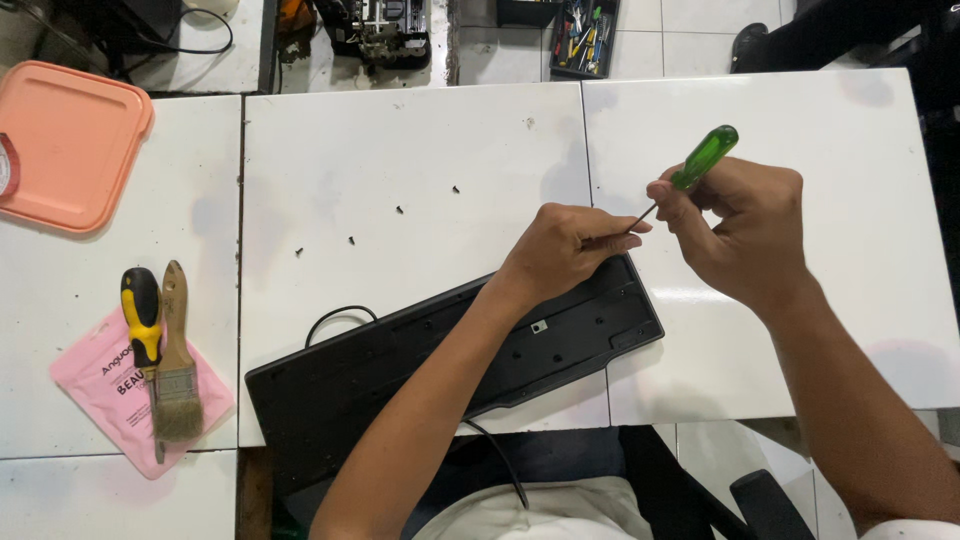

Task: The person uses a green screwdriver to remove screws from the back of a black computer keyboard. They place the screws on the white table and eventually lift the back cover to reveal the internal components.

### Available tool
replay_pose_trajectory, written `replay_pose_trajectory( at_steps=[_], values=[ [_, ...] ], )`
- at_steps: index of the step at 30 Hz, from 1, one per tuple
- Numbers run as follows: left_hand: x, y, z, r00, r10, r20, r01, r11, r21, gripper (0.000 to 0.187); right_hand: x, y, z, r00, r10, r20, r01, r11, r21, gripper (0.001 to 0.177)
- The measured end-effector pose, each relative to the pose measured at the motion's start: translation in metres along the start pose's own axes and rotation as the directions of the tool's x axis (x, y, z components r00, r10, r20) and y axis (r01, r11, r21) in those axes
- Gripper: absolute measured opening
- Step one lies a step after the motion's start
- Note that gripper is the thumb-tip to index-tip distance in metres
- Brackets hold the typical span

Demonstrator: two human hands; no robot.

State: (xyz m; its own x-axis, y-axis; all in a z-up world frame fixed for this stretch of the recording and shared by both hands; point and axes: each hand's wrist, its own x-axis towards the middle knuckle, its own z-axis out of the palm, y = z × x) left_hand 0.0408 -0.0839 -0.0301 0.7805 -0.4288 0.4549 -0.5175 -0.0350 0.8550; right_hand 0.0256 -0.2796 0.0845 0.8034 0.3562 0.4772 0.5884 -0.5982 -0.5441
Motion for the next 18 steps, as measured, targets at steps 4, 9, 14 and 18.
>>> replay_pose_trajectory(
  at_steps=[4, 9, 14, 18],
  values=[
    [0.0, -0.0022, 0.0009, 1.0, -0.011, -0.007, 0.011, 1.0, 0.002, 0.019, 0.0005, 0.0008, 0.0001, 1.0, 0.01, 0.002, -0.01, 1.0, 0.003, 0.021],
    [0.001, 0.0045, -0.0028, 1.0, -0.009, -0.03, 0.008, 1.0, -0.023, 0.017, 0.0012, 0.0007, -0.0006, 1.0, 0.005, 0.012, -0.005, 1.0, -0.011, 0.021],
    [0.0001, 0.0051, -0.0023, 0.999, -0.007, -0.045, 0.006, 1.0, -0.028, 0.019, -0.0009, 0.0024, -0.0016, 1.0, 0.003, 0.02, -0.002, 1.0, -0.023, 0.019],
    [-0.0007, 0.0024, -0.0004, 0.999, -0.006, -0.047, 0.005, 1.0, -0.016, 0.019, -0.0006, 0.0011, -0.0019, 1.0, -0.018, 0.023, 0.019, 0.998, -0.052, 0.021]
  ],
)
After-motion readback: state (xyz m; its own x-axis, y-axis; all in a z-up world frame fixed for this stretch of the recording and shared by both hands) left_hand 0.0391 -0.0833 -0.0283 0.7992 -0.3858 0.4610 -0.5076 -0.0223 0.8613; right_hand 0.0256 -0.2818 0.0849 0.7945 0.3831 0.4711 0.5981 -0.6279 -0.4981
